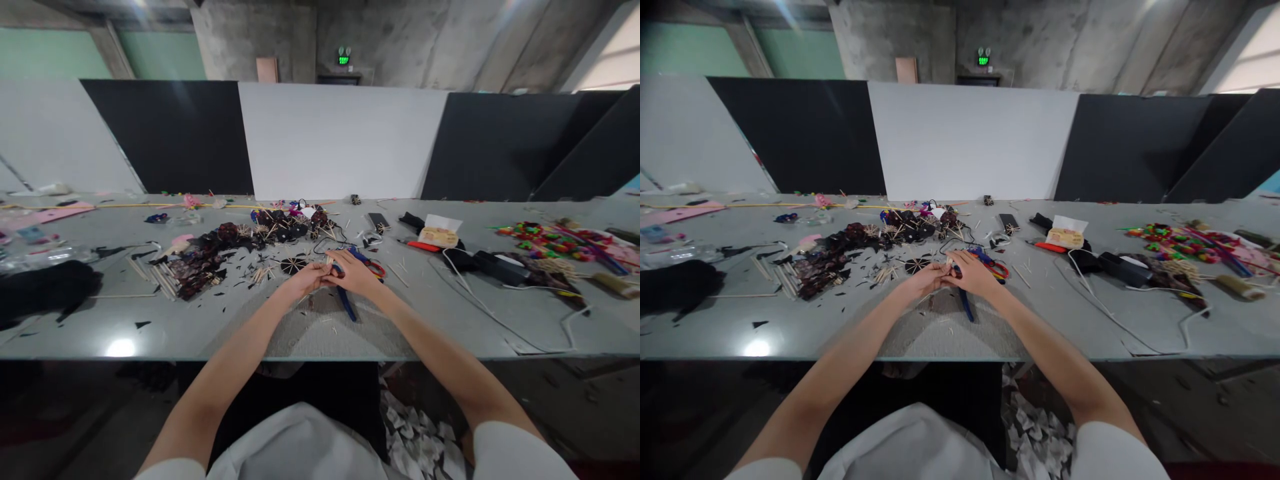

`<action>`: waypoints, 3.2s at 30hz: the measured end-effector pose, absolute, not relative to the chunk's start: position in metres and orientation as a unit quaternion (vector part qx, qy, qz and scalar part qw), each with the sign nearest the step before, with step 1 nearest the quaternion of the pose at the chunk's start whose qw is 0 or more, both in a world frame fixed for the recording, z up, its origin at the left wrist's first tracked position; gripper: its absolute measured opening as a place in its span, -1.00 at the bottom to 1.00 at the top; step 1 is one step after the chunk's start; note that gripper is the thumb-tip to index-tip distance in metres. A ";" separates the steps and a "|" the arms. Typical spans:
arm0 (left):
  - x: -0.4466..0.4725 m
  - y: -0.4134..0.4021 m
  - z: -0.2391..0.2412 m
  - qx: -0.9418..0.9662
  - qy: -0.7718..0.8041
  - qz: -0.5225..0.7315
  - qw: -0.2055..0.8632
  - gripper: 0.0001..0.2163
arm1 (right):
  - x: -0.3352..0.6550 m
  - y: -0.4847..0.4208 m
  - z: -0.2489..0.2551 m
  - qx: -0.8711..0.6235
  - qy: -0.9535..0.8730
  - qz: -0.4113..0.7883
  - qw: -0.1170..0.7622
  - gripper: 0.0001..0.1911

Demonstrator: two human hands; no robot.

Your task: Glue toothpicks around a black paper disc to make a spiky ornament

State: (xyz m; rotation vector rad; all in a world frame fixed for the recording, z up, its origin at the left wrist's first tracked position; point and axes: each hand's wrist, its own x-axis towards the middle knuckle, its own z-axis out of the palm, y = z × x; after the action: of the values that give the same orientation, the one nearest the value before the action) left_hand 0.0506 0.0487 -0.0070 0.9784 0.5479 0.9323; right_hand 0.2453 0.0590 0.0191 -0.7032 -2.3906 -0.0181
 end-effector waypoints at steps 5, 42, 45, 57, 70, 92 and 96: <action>0.050 0.047 -0.007 0.438 0.244 0.413 0.760 -0.78 | 0.246 0.055 0.023 -0.258 -0.907 0.010 0.332 -0.38; 0.046 0.053 0.001 0.367 0.253 0.502 0.741 -0.78 | 0.234 0.047 0.021 -0.312 -0.862 0.121 0.381 -0.10; 0.038 0.061 0.000 0.345 0.258 0.548 0.717 -0.79 | 0.242 0.045 0.033 -0.315 -0.870 0.116 0.360 -0.33; 0.031 0.064 -0.003 0.356 0.300 0.540 0.701 -0.79 | 0.264 0.049 0.036 -0.227 -0.955 0.178 0.070 -0.79; 0.028 0.058 -0.004 0.451 0.349 0.431 0.699 -0.71 | 0.243 0.042 0.029 -0.185 -0.963 0.191 0.036 -0.89; 0.027 0.042 0.010 0.627 0.322 0.254 0.662 -0.59 | 0.257 0.044 0.055 -0.301 -0.897 0.269 0.181 -0.72; 0.026 0.044 0.008 0.614 0.315 0.274 0.670 -0.61 | 0.256 0.042 0.055 -0.295 -0.899 0.235 0.223 -0.74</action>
State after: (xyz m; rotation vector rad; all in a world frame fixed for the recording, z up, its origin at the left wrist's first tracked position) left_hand 0.0256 0.0438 0.0082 1.3843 0.7090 0.6178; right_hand 0.2561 0.0422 0.0552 -0.8140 -2.4826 0.6497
